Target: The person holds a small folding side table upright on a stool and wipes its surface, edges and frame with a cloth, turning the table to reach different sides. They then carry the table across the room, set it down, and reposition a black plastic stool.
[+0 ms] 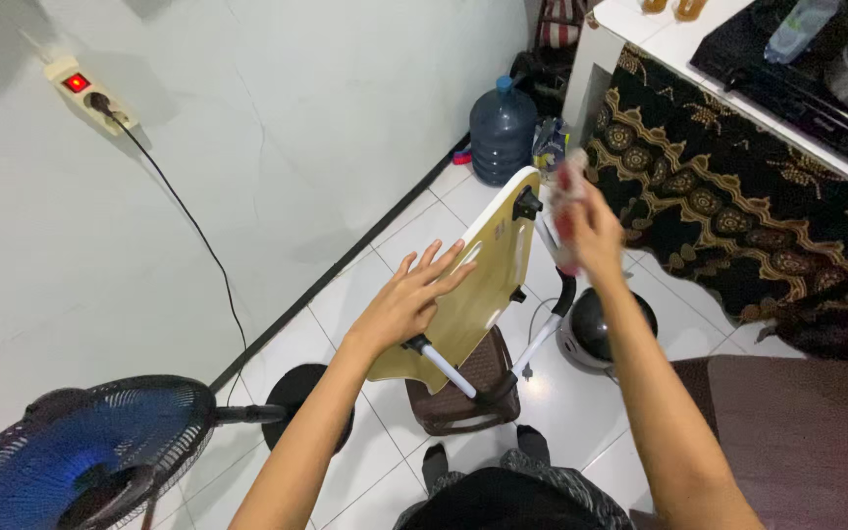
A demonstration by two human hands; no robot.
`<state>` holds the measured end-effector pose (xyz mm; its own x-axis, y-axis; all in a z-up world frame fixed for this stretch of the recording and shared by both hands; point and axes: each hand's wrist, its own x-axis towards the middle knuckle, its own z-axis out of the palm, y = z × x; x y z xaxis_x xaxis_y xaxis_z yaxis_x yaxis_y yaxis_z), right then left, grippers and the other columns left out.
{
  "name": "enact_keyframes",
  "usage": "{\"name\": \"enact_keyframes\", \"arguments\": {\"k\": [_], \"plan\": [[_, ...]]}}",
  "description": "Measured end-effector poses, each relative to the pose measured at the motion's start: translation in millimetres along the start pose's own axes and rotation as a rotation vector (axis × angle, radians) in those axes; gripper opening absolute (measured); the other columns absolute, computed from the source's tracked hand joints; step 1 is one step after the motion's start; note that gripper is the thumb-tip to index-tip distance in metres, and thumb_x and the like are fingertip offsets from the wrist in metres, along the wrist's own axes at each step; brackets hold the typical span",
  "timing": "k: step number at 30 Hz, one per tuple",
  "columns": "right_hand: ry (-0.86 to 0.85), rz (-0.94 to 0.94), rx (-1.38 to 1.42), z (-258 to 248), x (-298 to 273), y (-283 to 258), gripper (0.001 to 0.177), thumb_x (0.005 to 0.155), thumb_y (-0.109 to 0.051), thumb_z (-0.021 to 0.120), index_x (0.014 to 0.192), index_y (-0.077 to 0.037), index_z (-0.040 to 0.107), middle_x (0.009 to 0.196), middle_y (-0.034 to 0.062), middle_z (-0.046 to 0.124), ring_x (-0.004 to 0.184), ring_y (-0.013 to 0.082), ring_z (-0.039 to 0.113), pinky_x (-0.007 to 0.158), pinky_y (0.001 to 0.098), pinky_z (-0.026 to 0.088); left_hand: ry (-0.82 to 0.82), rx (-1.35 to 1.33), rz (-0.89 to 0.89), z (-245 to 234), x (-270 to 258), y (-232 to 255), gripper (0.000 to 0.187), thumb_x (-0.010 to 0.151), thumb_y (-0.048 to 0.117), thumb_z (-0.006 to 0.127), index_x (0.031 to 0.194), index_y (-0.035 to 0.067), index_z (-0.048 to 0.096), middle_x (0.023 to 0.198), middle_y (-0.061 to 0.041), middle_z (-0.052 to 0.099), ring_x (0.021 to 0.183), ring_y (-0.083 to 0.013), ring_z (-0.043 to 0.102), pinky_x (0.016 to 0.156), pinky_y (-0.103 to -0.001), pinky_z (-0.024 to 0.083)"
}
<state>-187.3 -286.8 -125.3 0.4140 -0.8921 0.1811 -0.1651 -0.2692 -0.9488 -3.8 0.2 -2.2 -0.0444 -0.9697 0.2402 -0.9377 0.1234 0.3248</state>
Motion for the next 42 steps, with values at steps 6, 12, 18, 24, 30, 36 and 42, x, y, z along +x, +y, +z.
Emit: {"name": "enact_keyframes", "arguments": {"k": [6,12,18,24,30,36,42], "plan": [[0.126,-0.418,-0.222,47.1,-30.6,-44.4,0.033,0.102,-0.006,0.063,0.135,-0.007,0.065,0.139,0.0179,0.065,0.126,0.0375,0.064,0.106,0.0439,0.052,-0.003,-0.105,0.018,0.7,-1.6,5.1,0.091,0.074,-0.014,0.056,0.154,0.028,0.046,0.168,-0.004,0.030,0.151,-0.0376,0.035,0.121,-0.056,0.032],[0.110,-0.642,-0.527,26.8,-51.5,-27.2,0.039,0.095,-0.002,0.069,0.134,-0.009,0.070,0.141,0.0164,0.064,0.128,0.0361,0.062,0.103,0.0444,0.051,-0.029,-0.298,-0.046,2.1,-3.0,12.9,0.090,0.076,-0.017,0.050,0.155,0.025,0.043,0.169,-0.003,0.030,0.152,-0.0366,0.035,0.124,-0.048,0.033],[0.025,-0.597,-0.402,7.2,-55.0,-61.0,0.038,0.092,-0.002,0.068,0.130,-0.010,0.071,0.138,0.0145,0.066,0.128,0.0338,0.063,0.108,0.0432,0.051,0.014,-0.171,-0.006,0.7,-2.2,14.3,0.087,0.075,-0.016,0.053,0.155,0.017,0.041,0.168,-0.005,0.030,0.152,-0.0343,0.035,0.123,-0.050,0.031],[-0.116,-0.811,-0.302,18.5,-72.8,-113.6,0.042,0.087,0.006,0.066,0.128,-0.006,0.066,0.130,0.0137,0.069,0.130,0.0327,0.064,0.111,0.0442,0.049,0.006,-0.059,0.023,12.0,-3.5,16.9,0.085,0.075,-0.011,0.060,0.155,0.011,0.040,0.164,-0.008,0.031,0.149,-0.0328,0.037,0.122,-0.050,0.033],[-0.216,-0.726,-0.338,15.2,-22.5,-104.0,0.061,0.077,0.001,0.070,0.136,-0.010,0.060,0.133,0.0149,0.065,0.123,0.0359,0.063,0.102,0.0424,0.052,0.011,-0.044,0.014,12.3,-1.2,20.6,0.086,0.073,-0.013,0.059,0.153,0.012,0.041,0.167,-0.007,0.029,0.151,-0.0324,0.036,0.121,-0.050,0.034],[-0.253,-0.184,-0.365,1.9,35.5,-75.7,0.047,0.099,-0.006,0.064,0.144,-0.019,0.062,0.131,0.0159,0.068,0.116,0.0293,0.071,0.100,0.0395,0.056,0.013,-0.034,0.004,7.2,0.1,28.1,0.085,0.074,-0.012,0.060,0.153,0.015,0.043,0.166,-0.006,0.031,0.150,-0.0328,0.036,0.120,-0.051,0.034],[-0.399,-0.762,-0.463,21.0,-39.3,-99.6,0.066,0.070,0.008,0.063,0.134,-0.009,0.064,0.139,0.0160,0.063,0.136,0.0372,0.055,0.109,0.0440,0.044,0.036,-0.016,0.027,9.9,-2.9,27.3,0.084,0.075,-0.011,0.059,0.154,0.014,0.042,0.166,-0.006,0.033,0.151,-0.0323,0.038,0.120,-0.051,0.036]]}}
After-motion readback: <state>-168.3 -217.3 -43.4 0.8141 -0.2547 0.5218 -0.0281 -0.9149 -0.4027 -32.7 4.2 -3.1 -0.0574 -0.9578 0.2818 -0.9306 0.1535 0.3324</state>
